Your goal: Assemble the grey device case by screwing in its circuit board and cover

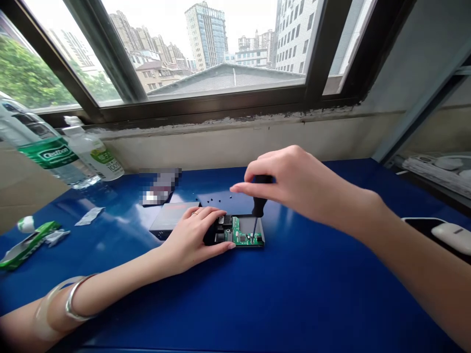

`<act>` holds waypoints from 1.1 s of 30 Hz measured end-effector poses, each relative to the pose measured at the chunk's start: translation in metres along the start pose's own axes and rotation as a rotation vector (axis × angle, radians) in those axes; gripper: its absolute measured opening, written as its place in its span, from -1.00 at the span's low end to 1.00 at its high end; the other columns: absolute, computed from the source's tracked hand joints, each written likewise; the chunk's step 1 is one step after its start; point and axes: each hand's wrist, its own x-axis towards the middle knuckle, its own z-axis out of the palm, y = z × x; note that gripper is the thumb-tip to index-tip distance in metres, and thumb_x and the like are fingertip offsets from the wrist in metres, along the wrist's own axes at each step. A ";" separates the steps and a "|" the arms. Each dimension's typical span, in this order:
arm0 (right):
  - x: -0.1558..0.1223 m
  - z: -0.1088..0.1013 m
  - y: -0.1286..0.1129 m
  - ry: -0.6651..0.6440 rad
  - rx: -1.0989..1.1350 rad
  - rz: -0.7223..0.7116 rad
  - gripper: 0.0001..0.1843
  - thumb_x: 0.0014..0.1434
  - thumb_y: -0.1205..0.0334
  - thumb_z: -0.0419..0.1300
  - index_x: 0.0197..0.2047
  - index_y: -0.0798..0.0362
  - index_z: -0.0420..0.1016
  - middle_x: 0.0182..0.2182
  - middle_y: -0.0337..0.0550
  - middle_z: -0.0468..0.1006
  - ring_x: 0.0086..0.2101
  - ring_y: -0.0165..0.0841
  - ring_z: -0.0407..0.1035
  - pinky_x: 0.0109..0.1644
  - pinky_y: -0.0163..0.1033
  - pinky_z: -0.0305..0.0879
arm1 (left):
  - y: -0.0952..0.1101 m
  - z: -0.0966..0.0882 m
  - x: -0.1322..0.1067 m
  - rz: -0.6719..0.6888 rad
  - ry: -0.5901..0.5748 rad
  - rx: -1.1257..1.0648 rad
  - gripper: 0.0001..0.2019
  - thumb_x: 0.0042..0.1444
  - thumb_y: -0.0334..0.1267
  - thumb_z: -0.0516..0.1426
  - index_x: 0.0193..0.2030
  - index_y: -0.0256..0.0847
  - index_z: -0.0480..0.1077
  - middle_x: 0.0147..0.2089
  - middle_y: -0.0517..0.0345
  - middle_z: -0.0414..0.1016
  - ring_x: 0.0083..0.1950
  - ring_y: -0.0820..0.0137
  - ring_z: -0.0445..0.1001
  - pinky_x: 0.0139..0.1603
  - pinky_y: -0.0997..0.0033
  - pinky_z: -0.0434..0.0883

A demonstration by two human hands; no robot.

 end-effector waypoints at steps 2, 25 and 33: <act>-0.002 0.005 -0.008 0.017 -0.089 -0.014 -0.56 0.29 -0.06 -0.07 -0.25 0.03 0.52 -0.22 -0.06 0.55 -0.30 -0.22 0.45 -0.29 -0.15 0.31 | 0.000 0.000 0.000 0.004 0.006 0.004 -0.39 0.11 0.21 0.07 0.10 -0.27 0.29 0.10 -0.08 0.43 0.07 0.12 0.41 0.20 0.01 0.18; -0.008 -0.014 0.000 -0.199 0.244 -0.060 -0.55 0.25 0.10 0.07 0.21 -0.26 0.30 0.14 -0.30 0.41 0.02 -0.26 0.39 -0.08 -0.26 0.39 | 0.000 0.000 0.001 -0.014 -0.006 0.010 -0.39 0.10 0.21 0.07 0.11 -0.25 0.30 0.10 -0.07 0.43 0.08 0.12 0.40 0.20 0.02 0.16; -0.005 0.010 -0.016 0.056 -0.144 -0.040 -0.60 0.33 0.04 -0.10 -0.15 -0.04 0.53 -0.32 -0.20 0.53 -0.47 -0.41 0.39 -0.43 -0.26 0.24 | -0.003 0.004 0.000 -0.006 0.026 0.006 -0.41 0.10 0.22 0.07 0.09 -0.19 0.30 0.10 -0.06 0.43 0.08 0.11 0.41 0.20 0.04 0.16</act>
